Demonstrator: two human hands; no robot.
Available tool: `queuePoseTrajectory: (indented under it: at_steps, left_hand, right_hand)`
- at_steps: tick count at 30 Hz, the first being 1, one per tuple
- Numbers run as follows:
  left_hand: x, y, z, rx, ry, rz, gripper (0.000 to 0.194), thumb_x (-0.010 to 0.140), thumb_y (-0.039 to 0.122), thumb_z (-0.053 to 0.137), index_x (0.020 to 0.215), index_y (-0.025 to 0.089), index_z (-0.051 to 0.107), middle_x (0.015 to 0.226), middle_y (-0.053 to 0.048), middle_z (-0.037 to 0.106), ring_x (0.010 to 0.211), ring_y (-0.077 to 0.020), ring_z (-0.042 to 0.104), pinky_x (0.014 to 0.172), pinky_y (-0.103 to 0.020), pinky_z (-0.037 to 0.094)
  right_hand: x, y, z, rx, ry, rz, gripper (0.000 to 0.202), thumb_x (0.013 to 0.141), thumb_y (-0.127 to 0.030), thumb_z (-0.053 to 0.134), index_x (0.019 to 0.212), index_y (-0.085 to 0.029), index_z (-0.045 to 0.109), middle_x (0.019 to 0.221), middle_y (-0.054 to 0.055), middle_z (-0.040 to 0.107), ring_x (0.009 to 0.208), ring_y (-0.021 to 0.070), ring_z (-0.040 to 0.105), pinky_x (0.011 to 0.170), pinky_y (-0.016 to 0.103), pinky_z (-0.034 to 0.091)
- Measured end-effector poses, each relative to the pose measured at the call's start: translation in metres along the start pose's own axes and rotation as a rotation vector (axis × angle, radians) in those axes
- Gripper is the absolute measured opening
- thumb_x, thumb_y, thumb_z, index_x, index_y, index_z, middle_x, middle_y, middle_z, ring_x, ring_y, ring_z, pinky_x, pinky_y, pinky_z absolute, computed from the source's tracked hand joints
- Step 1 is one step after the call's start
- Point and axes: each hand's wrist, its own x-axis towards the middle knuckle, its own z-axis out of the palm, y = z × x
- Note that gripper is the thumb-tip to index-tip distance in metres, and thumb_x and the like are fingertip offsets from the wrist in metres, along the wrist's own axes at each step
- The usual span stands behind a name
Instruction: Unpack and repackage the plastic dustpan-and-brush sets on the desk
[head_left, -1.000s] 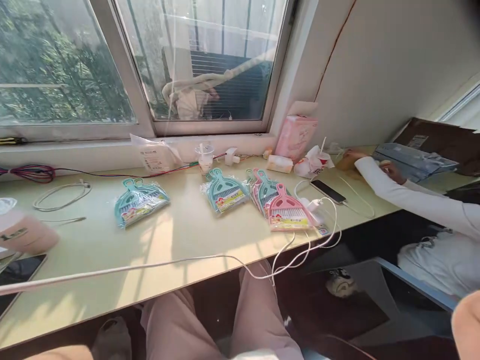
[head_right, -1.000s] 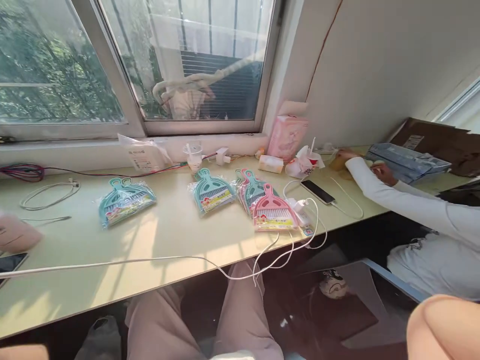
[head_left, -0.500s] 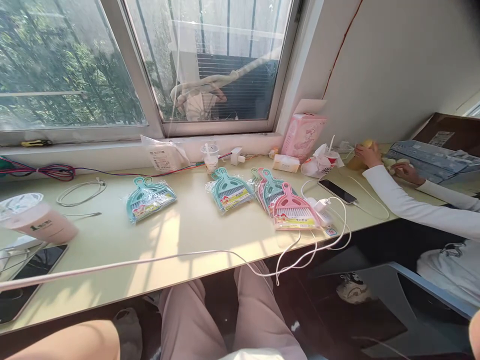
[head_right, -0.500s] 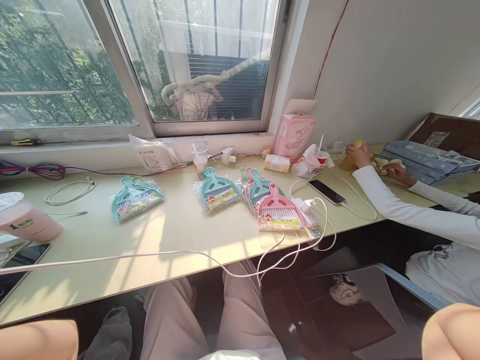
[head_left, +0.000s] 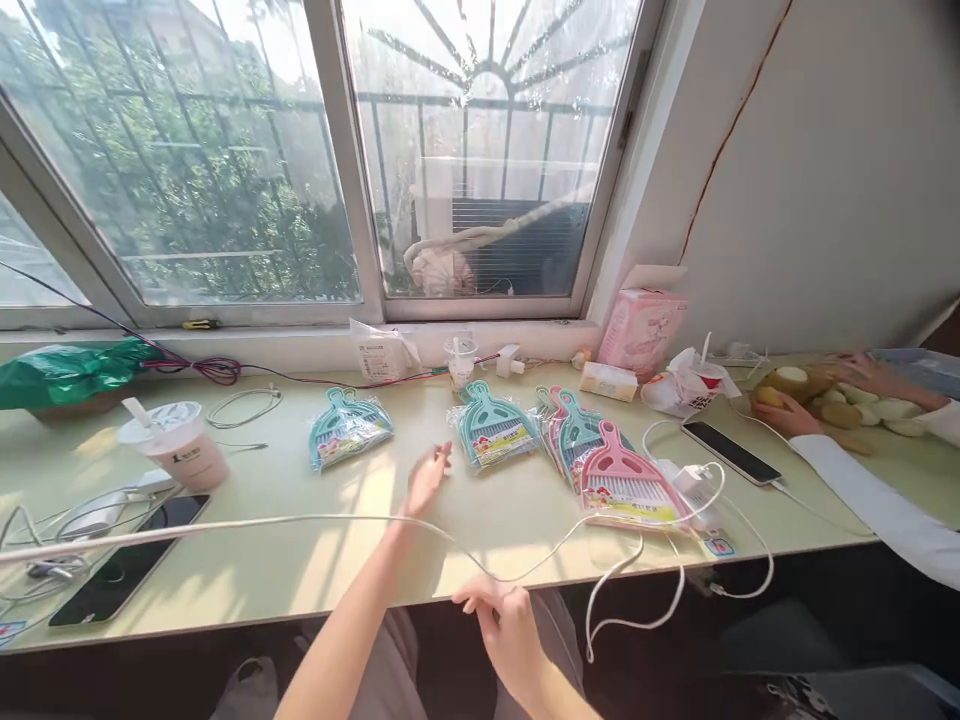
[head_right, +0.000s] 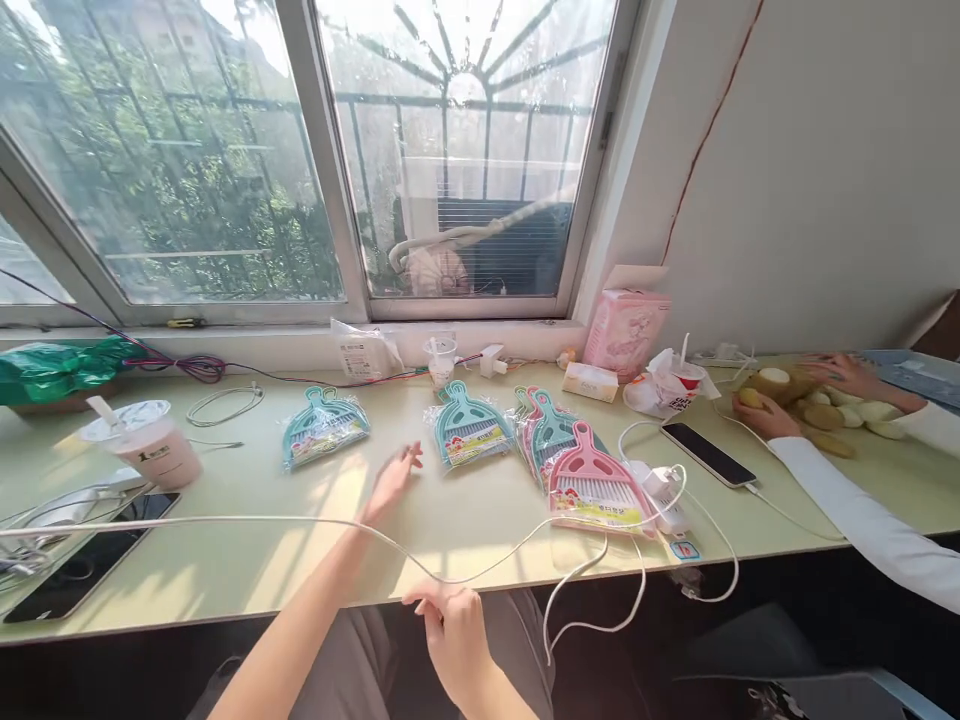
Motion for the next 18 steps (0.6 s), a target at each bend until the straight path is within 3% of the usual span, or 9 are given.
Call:
queuePoseTrajectory:
  at_steps: [3, 6, 9, 12, 15, 18]
  left_hand:
    - [0.018, 0.021, 0.025, 0.198, -0.051, -0.018, 0.049, 0.105, 0.051, 0.045, 0.087, 0.014, 0.072, 0.08, -0.006, 0.076, 0.083, -0.0214, 0.073, 0.072, -0.028, 0.051]
    - [0.032, 0.033, 0.034, 0.272, -0.028, -0.004, 0.038, 0.098, 0.046, 0.056, 0.083, 0.014, 0.069, 0.087, -0.011, 0.076, 0.089, -0.0235, 0.073, 0.071, -0.028, 0.049]
    - [0.034, 0.029, 0.021, 0.304, -0.019, -0.009, 0.023, 0.093, 0.036, 0.064, 0.087, 0.015, 0.072, 0.095, -0.014, 0.078, 0.093, -0.0258, 0.073, 0.075, -0.029, 0.05]
    - [0.029, 0.012, -0.001, 0.346, 0.029, 0.009, 0.025, 0.094, 0.031, 0.062, 0.109, 0.014, 0.074, 0.106, -0.015, 0.078, 0.107, -0.0288, 0.072, 0.086, -0.031, 0.051]
    - [0.022, -0.009, -0.019, 0.304, 0.037, 0.005, 0.029, 0.092, 0.026, 0.064, 0.118, 0.015, 0.072, 0.094, -0.012, 0.079, 0.108, -0.0288, 0.072, 0.092, -0.032, 0.052]
    - [0.013, -0.035, -0.028, 0.065, -0.074, -0.081, 0.028, 0.092, 0.031, 0.068, 0.115, 0.015, 0.071, 0.069, -0.007, 0.073, 0.081, -0.0272, 0.075, 0.082, -0.034, 0.055]
  right_hand:
    - [0.034, 0.021, 0.0, -0.07, 0.016, -0.007, 0.045, 0.092, -0.008, 0.042, 0.113, -0.029, 0.076, 0.12, 0.008, 0.077, 0.115, 0.0232, 0.074, 0.102, 0.04, 0.059]
    - [0.079, 0.053, -0.012, -0.23, 0.062, 0.101, 0.053, 0.09, -0.014, 0.048, 0.138, -0.024, 0.067, 0.155, 0.013, 0.056, 0.151, 0.0301, 0.047, 0.121, 0.052, 0.045]
    - [0.124, 0.088, -0.023, -0.407, 0.06, 0.323, 0.06, 0.094, -0.018, 0.048, 0.154, -0.015, 0.053, 0.166, 0.018, 0.042, 0.161, 0.0333, 0.028, 0.128, 0.053, 0.033]
    - [0.157, 0.109, -0.022, -0.571, -0.022, 0.44, 0.062, 0.1, -0.024, 0.049, 0.16, -0.013, 0.046, 0.173, 0.018, 0.03, 0.164, 0.034, 0.018, 0.128, 0.053, 0.031]
    - [0.168, 0.115, -0.014, -0.67, -0.134, 0.403, 0.061, 0.102, -0.026, 0.047, 0.162, -0.015, 0.044, 0.176, 0.016, 0.024, 0.164, 0.0319, 0.019, 0.124, 0.054, 0.035]
    - [0.162, 0.119, -0.006, -0.649, -0.192, 0.271, 0.06, 0.102, -0.025, 0.046, 0.161, -0.017, 0.046, 0.173, 0.014, 0.031, 0.162, 0.0314, 0.027, 0.121, 0.052, 0.04]
